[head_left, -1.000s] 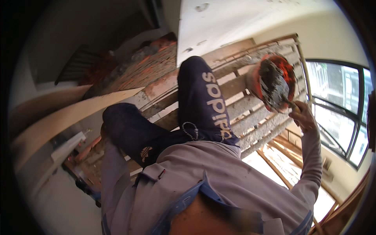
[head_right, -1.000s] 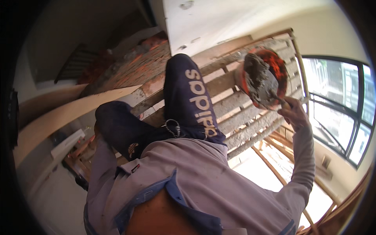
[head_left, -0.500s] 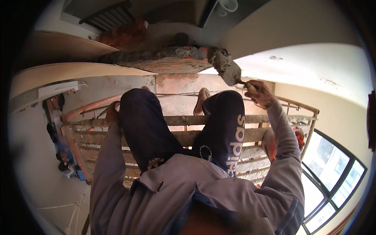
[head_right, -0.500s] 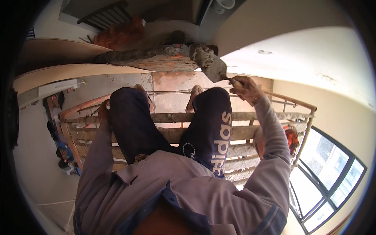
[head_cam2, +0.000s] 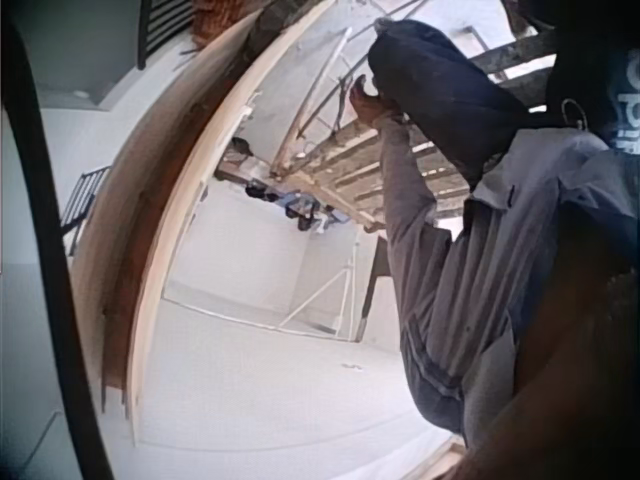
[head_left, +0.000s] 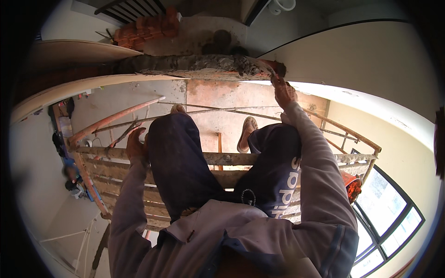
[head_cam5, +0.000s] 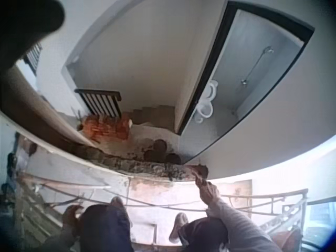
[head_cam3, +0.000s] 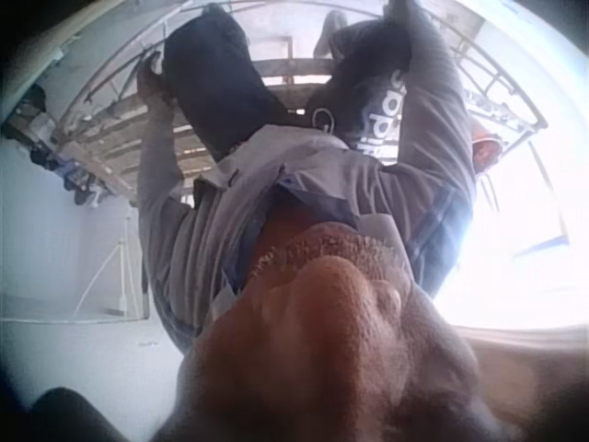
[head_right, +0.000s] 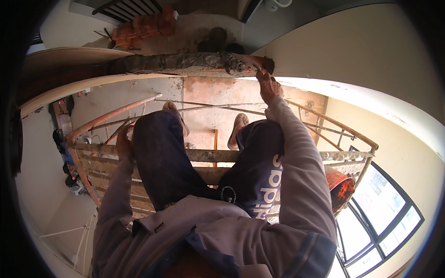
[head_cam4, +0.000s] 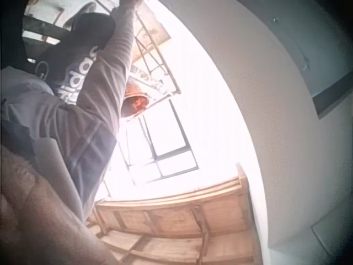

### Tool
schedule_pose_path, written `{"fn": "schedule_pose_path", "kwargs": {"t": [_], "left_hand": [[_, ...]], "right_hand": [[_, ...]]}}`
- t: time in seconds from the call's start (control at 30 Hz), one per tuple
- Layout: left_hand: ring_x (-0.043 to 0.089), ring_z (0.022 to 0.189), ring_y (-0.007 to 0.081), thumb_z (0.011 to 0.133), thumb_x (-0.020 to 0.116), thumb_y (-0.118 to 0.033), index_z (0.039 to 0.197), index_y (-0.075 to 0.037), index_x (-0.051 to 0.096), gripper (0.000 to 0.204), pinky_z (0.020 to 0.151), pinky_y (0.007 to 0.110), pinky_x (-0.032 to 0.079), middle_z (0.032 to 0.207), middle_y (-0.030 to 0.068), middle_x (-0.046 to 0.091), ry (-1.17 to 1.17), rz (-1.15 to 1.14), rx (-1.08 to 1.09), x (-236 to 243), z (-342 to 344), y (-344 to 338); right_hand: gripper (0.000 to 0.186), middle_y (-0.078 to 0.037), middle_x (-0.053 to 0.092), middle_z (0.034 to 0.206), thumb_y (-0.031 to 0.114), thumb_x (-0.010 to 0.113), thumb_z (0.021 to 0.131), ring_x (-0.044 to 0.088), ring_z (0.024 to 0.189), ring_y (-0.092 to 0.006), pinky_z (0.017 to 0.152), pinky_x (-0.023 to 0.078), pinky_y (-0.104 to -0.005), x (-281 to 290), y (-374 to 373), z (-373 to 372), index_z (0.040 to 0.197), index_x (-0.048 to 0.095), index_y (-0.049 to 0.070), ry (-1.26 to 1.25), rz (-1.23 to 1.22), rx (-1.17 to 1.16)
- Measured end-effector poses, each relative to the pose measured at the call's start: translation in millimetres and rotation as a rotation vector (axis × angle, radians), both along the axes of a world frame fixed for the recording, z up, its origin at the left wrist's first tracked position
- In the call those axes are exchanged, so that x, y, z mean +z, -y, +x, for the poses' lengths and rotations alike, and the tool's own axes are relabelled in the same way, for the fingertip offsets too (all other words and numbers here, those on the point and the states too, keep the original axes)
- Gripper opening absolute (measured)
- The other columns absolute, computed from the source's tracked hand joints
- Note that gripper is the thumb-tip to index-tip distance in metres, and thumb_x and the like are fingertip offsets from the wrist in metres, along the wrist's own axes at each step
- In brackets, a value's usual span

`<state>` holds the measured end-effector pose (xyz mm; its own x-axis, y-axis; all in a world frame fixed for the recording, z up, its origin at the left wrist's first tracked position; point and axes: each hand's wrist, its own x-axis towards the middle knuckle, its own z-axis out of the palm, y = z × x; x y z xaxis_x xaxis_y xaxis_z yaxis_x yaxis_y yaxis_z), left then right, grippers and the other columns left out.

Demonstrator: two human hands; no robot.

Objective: The person applies mortar to a brick wall using a trowel and places bricks onto the mortar while working on a scaffold.

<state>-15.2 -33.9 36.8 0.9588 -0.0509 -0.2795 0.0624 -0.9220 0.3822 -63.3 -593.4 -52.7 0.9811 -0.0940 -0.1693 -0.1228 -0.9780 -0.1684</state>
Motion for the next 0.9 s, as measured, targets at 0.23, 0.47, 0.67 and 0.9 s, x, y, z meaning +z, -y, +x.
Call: {"fn": "schedule_pose_path", "kwargs": {"t": [0.23, 0.47, 0.67, 0.9], "left_hand": [[0.060, 0.107, 0.0281, 0.083, 0.066, -0.028, 0.106, -0.011, 0.066, 0.028, 0.094, 0.039, 0.047, 0.109, 0.0090, 0.066, 0.069, 0.002, -0.105, -10.4, -1.8, -11.4], [0.062, 0.103, 0.0271, 0.084, 0.066, -0.028, 0.107, -0.013, 0.065, 0.028, 0.088, 0.039, 0.049, 0.106, 0.0081, 0.066, 0.073, -0.079, -0.120, -11.2, 0.0, -7.7], [0.061, 0.101, 0.0277, 0.082, 0.068, -0.029, 0.106, -0.015, 0.066, 0.028, 0.084, 0.039, 0.050, 0.104, 0.0065, 0.066, 0.106, -0.054, -0.068, 0.2, -2.3, -0.5], [0.061, 0.101, 0.0267, 0.082, 0.068, -0.026, 0.104, -0.015, 0.066, 0.025, 0.084, 0.039, 0.050, 0.102, 0.0061, 0.066, 0.117, -0.081, -0.067, 2.6, -1.8, 3.3]], "right_hand": [[0.029, -0.018, 0.055, 0.109, 0.009, 0.052, 0.088, 0.061, 0.095, -0.0360, 0.072, 0.055, -0.0476, 62.5, -22.8, 33.0, 0.116, 0.048, 0.007, -0.009, -0.191, 0.013], [0.032, -0.013, 0.061, 0.108, 0.009, 0.058, 0.082, 0.063, 0.102, -0.0294, 0.070, 0.057, -0.0419, -10.6, -71.7, 81.6, 0.114, 0.054, 0.002, -0.262, -0.393, 0.115], [0.049, -0.014, 0.067, 0.096, 0.004, 0.058, 0.075, 0.068, 0.087, -0.0298, 0.078, 0.055, -0.0414, 107.9, -48.1, 59.9, 0.123, 0.054, 0.006, -0.105, -0.282, 0.235], [0.020, -0.008, 0.069, 0.090, 0.018, 0.065, 0.080, 0.068, 0.088, -0.0256, 0.073, 0.055, -0.0401, 92.3, -43.5, 111.0, 0.098, 0.071, 0.014, -0.519, -0.635, 0.422]]}}
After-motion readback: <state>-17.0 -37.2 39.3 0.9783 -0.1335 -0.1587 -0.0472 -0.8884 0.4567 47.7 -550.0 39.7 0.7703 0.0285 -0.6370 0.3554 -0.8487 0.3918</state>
